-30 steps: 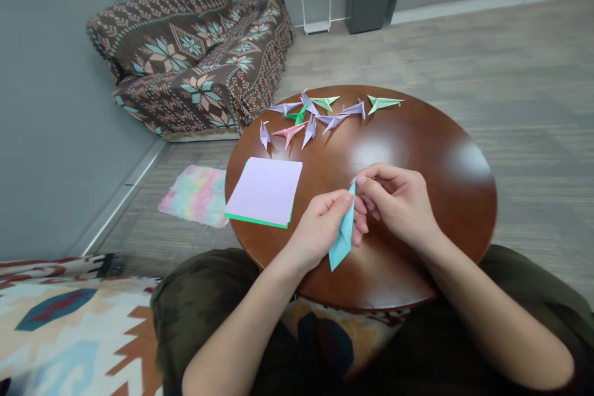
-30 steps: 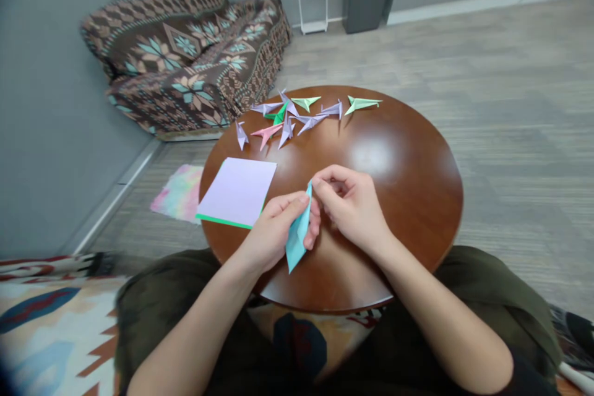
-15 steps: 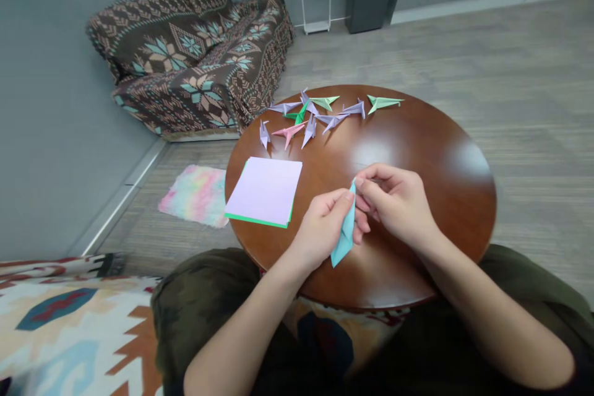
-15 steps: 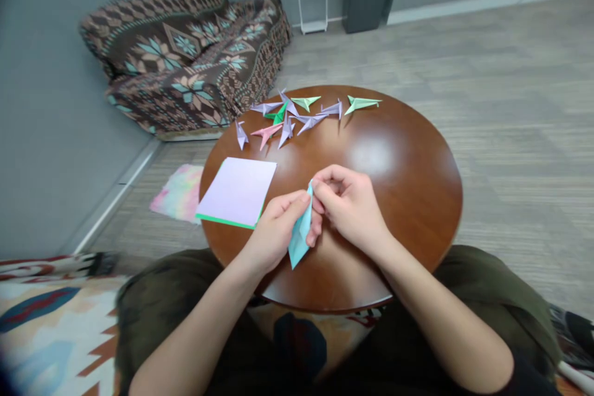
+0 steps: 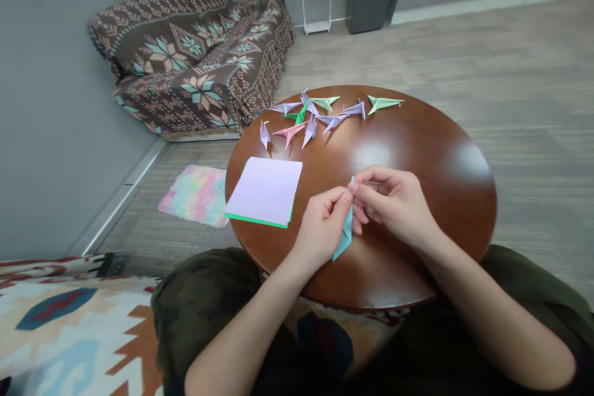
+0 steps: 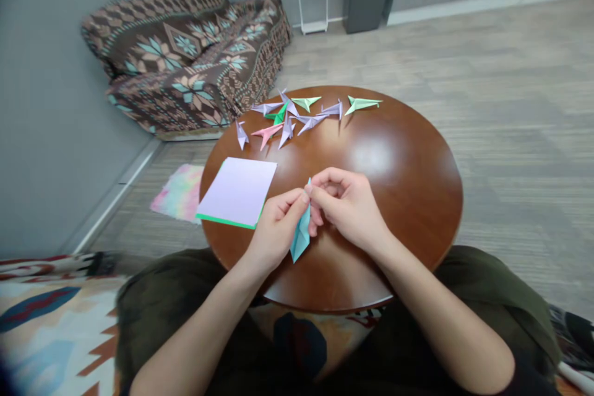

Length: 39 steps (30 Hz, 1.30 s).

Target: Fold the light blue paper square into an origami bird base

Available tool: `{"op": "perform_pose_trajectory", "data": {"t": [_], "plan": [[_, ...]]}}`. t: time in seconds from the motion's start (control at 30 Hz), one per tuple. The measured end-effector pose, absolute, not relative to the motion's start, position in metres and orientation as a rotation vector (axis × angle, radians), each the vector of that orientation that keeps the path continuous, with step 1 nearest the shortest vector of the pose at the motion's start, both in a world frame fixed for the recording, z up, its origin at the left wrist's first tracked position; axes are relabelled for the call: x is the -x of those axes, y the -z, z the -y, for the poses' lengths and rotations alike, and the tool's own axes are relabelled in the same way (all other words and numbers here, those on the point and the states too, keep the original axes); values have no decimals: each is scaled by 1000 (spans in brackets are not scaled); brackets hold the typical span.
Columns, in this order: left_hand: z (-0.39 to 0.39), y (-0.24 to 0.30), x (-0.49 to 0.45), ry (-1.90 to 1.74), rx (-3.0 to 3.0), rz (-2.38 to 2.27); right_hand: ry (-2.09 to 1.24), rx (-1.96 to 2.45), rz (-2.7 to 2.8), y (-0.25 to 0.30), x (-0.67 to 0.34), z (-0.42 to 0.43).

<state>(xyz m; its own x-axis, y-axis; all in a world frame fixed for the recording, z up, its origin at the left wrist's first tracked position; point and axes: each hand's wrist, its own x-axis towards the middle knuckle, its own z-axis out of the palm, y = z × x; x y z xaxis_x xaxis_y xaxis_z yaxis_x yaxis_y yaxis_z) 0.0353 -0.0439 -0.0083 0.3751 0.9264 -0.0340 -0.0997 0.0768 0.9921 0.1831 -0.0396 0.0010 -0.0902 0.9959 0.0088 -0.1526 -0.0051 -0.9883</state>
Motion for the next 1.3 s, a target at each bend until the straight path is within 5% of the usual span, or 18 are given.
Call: {"op": "perform_pose_trajectory", "data": {"t": [1.3], "plan": [[33, 3, -16, -727, -1209, -900, -1182, 1172, 1344, 2, -201, 31]]}}
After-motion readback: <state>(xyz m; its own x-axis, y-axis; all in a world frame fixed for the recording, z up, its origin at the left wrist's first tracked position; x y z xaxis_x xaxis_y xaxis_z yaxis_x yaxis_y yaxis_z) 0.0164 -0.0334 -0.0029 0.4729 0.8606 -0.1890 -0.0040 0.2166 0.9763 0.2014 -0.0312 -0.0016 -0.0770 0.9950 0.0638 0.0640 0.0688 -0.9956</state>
